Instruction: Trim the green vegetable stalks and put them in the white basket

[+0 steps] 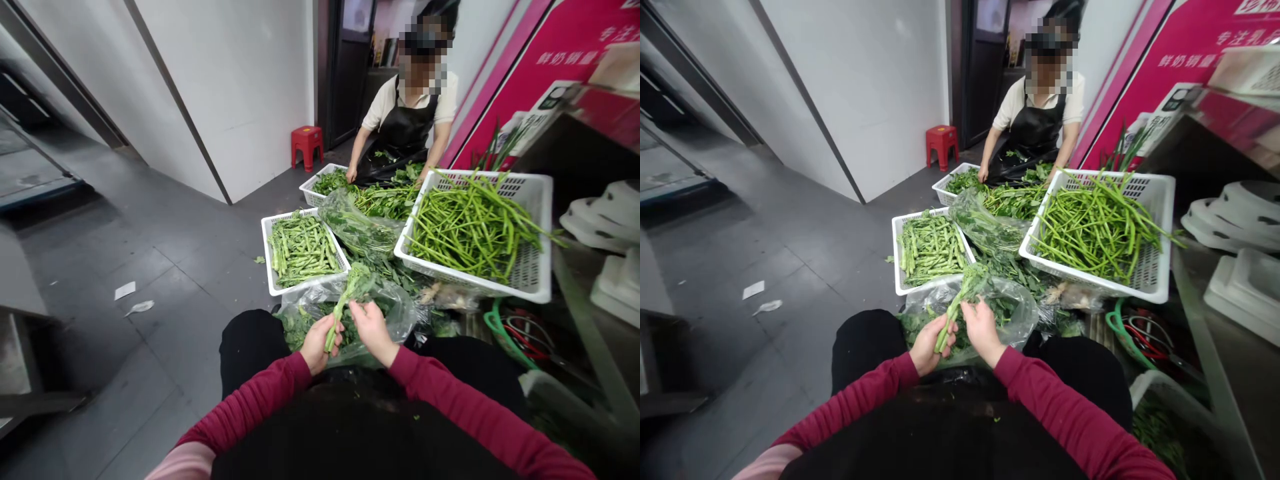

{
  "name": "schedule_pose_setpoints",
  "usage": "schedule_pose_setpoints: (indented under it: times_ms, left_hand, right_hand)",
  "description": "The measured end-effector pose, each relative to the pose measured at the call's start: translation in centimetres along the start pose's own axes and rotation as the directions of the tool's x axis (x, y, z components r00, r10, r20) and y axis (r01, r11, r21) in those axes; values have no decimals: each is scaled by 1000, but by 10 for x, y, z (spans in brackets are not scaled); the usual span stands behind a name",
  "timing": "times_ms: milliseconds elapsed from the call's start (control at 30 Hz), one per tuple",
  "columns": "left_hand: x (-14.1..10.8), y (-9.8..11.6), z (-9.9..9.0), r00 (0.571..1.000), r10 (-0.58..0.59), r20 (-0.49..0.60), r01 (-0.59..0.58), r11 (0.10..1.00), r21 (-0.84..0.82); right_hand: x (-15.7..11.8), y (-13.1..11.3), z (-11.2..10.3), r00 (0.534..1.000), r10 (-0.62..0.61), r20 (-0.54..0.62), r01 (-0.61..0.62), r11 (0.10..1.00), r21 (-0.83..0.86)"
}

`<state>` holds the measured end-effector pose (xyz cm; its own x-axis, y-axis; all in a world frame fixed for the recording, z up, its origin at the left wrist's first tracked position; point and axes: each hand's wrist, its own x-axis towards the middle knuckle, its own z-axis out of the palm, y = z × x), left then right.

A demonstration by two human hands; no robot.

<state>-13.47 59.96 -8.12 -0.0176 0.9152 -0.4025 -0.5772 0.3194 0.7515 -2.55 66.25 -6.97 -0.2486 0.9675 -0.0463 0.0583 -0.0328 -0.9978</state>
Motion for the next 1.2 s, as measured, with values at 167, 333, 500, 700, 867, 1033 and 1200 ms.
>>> schedule_pose_setpoints:
  times_ms: [167, 333, 500, 700, 867, 1033, 1200]
  left_hand:
    - [9, -1, -1, 995, 45, -91, -43, 999, 18]
    - [17, 11, -11, 980, 72, -183, -78, 997, -28]
    - [11, 14, -17, 997, -3, -82, -6, 994, -110]
    - [5, 12, -14, 998, -59, 32, 62, 995, -78]
    - [2, 5, -7, 999, -11, 38, 8, 997, 71]
    - [5, 0, -6, 990, 94, -102, -64, 963, 264]
    - [8, 5, -9, 981, 166, -103, -125, 938, 324]
  right_hand:
    - [-25, 11, 5, 975, -125, 183, 179, 931, -318]
    - [-3, 44, -10, 971, 162, 175, -34, 822, -569]
    - [44, 59, -47, 967, 241, 83, -129, 744, -656]
    - [48, 13, -25, 975, -48, 219, 141, 890, -433]
    - [33, -7, -7, 941, -275, 198, 336, 822, -460]
    - [-6, 8, -2, 763, -443, 472, 646, 555, -524]
    - [-4, 13, -7, 959, -116, 257, 169, 966, -194]
